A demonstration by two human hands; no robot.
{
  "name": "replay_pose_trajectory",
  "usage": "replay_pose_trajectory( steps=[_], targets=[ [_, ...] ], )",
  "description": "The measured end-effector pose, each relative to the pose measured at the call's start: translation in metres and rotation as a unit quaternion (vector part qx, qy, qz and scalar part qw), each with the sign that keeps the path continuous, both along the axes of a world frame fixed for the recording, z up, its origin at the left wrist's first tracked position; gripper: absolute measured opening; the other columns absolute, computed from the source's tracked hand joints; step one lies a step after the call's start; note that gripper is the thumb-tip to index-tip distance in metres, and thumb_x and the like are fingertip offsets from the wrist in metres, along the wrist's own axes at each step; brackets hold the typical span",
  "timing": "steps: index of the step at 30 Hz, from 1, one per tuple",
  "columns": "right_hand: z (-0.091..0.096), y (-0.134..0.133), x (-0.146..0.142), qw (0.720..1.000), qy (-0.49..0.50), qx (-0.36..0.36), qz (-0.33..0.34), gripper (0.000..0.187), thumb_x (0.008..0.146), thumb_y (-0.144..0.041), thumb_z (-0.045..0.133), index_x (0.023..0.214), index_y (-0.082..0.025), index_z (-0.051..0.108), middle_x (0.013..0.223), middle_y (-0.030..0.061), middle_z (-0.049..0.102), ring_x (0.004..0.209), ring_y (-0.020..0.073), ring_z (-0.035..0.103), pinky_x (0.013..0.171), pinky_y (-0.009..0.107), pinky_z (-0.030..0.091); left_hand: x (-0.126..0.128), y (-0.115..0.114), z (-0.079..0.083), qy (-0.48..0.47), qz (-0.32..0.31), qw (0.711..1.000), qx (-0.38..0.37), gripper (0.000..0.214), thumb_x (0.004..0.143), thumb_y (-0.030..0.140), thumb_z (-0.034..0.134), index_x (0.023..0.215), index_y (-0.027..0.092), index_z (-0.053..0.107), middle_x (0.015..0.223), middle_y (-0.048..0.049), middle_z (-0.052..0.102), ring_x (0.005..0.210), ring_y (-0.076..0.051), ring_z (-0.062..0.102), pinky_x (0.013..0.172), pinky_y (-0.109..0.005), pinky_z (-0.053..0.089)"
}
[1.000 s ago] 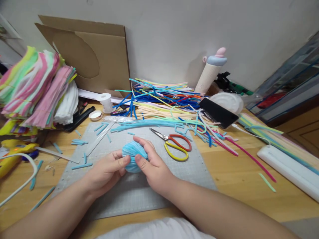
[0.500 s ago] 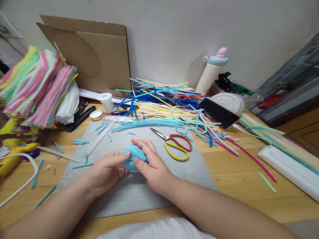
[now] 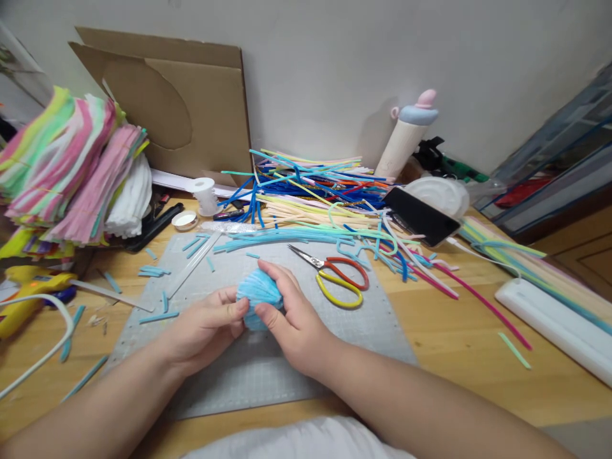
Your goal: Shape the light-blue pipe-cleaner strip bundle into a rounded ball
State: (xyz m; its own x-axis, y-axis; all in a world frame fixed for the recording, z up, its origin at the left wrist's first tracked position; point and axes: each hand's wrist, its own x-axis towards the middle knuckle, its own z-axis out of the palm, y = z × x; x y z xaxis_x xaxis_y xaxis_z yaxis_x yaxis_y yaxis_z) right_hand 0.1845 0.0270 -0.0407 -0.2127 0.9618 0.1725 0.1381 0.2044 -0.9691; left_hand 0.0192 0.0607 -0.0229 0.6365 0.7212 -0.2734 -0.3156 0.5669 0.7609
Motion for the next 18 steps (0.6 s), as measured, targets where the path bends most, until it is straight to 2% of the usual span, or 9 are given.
replay_pose_trajectory(
  steps=[4,8,11,13,15,18],
  targets=[
    [0.0029,0.0014,0.0026,1.000,0.023,0.002,0.000,0.046,0.091,-0.035,0.053,0.135,-0.028,0.042,0.140,0.0053,0.043,0.130,0.0217,0.039,0.111,0.039,0.028,-0.0011,0.0002,0.0047,-0.003,-0.006,1.000,0.014,0.017,0.078,0.030,0.068,0.085,0.015,0.072,0.080,-0.0043,0.069,0.076,-0.015,0.056,0.075,-0.025,0.040],
    [0.0019,0.0057,0.0048,0.999,0.021,0.040,-0.009,0.045,0.088,-0.033,0.058,0.131,-0.029,0.047,0.141,0.0044,0.042,0.135,0.0222,0.033,0.113,0.039,0.023,-0.0017,-0.0008,0.0053,0.032,0.006,0.999,0.021,0.017,0.079,0.030,0.068,0.081,0.014,0.072,0.078,-0.0040,0.069,0.074,-0.014,0.056,0.073,-0.024,0.040],
    [-0.0003,0.0081,0.0029,0.997,0.065,0.001,-0.047,0.054,0.085,-0.036,0.060,0.135,-0.028,0.040,0.141,0.0062,0.041,0.131,0.0229,0.038,0.110,0.040,0.030,-0.0003,-0.0019,0.0021,0.057,0.039,0.996,0.048,0.014,0.075,0.025,0.073,0.086,0.016,0.072,0.088,-0.0043,0.071,0.084,-0.016,0.058,0.084,-0.026,0.040],
    [-0.0010,0.0084,0.0008,0.994,0.095,-0.043,-0.044,0.054,0.085,-0.039,0.060,0.134,-0.026,0.039,0.135,0.0074,0.047,0.122,0.0225,0.047,0.105,0.039,0.036,0.0011,-0.0026,0.0004,0.060,0.028,0.996,0.062,0.021,0.072,0.025,0.075,0.092,0.017,0.072,0.094,-0.0053,0.071,0.091,-0.018,0.059,0.089,-0.028,0.039],
    [-0.0013,0.0076,-0.0006,0.993,0.098,-0.058,-0.039,0.050,0.085,-0.041,0.060,0.129,-0.025,0.044,0.129,0.0071,0.051,0.117,0.0222,0.051,0.103,0.039,0.038,0.0026,-0.0031,-0.0004,0.054,0.016,0.997,0.060,0.025,0.073,0.027,0.074,0.095,0.017,0.072,0.097,-0.0061,0.071,0.093,-0.019,0.059,0.089,-0.029,0.040],
    [-0.0017,0.0052,-0.0008,0.996,0.072,-0.044,-0.038,0.045,0.086,-0.040,0.058,0.128,-0.027,0.046,0.133,0.0064,0.048,0.121,0.0230,0.047,0.105,0.039,0.035,0.0037,-0.0029,-0.0011,0.048,0.031,0.997,0.054,0.021,0.074,0.029,0.073,0.092,0.017,0.072,0.094,-0.0053,0.072,0.085,-0.017,0.060,0.083,-0.027,0.041]
  ],
)
